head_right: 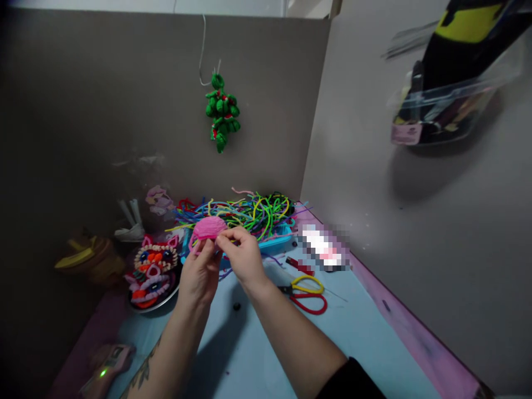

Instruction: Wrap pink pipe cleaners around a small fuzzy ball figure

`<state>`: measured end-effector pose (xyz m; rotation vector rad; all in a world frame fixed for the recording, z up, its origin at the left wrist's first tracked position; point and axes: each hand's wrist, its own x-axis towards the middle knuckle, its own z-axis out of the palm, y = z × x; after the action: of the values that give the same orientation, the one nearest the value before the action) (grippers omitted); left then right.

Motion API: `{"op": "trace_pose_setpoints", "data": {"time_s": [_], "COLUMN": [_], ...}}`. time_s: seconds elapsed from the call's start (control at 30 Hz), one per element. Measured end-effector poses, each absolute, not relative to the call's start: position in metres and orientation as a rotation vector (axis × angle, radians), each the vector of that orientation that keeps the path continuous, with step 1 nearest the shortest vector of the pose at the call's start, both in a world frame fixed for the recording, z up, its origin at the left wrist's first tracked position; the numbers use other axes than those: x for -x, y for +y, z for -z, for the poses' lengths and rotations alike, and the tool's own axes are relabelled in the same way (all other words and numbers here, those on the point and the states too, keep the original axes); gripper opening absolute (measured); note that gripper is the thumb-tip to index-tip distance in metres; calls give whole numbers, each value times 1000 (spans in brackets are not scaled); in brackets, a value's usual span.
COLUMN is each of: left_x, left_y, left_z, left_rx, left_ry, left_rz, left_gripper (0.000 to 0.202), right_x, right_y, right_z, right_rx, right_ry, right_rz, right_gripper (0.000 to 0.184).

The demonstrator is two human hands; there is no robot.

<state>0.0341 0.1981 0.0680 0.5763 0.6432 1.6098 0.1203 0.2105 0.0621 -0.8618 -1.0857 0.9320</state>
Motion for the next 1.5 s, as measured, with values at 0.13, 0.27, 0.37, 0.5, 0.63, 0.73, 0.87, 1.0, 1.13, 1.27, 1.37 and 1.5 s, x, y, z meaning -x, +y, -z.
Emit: {"op": "trace_pose_setpoints", "data": {"time_s": [0.13,0.27,0.37,0.5,0.63,0.73,0.87,1.0,1.13,1.27,1.37,1.5], "left_x": [-29,-28,-28,-29,-28,-27,-27,-25,-21,-15,-12,-9], "left_y": [201,202,201,199,198,198,199,201,204,207,209,212], "left_z": [-67,-65,-65,-69,-70,-69,-67,-64,-64,-67,-69,-68], "left_rx": [-541,-570,-628,-688,-676,-653,-634,-603,-482,-367,-331,-271], "left_ry": [657,637,624,583,547,544,525,531,530,536,555,619], "left_rz": [-1621,-1621,-1646,-1719,-1732,-1707,-1661,-1623,-1552,-1490,-1473,-1526], "left_gripper": [29,28,26,32,36,35,34,30,26,19,13,7], "right_x": [-120,-120,-120,-119,-118,-116,-114,-115,-119,-125,-127,-131], "right_y": [208,206,204,204,202,200,200,202,207,214,217,217], "right_z": [-63,-66,-66,-64,-65,-65,-64,-63,-58,-52,-51,-55], "right_rx": [950,1013,998,981,988,994,1007,1019,1044,1023,1059,1120], "right_ry": [-1218,-1343,-1395,-1392,-1424,-1439,-1408,-1399,-1470,-1641,-1702,-1654], "right_rz": [-818,-624,-544,-531,-455,-403,-433,-429,-286,-227,-288,-436], "right_gripper": [8,10,11,9,10,11,11,9,6,14,14,12]}}
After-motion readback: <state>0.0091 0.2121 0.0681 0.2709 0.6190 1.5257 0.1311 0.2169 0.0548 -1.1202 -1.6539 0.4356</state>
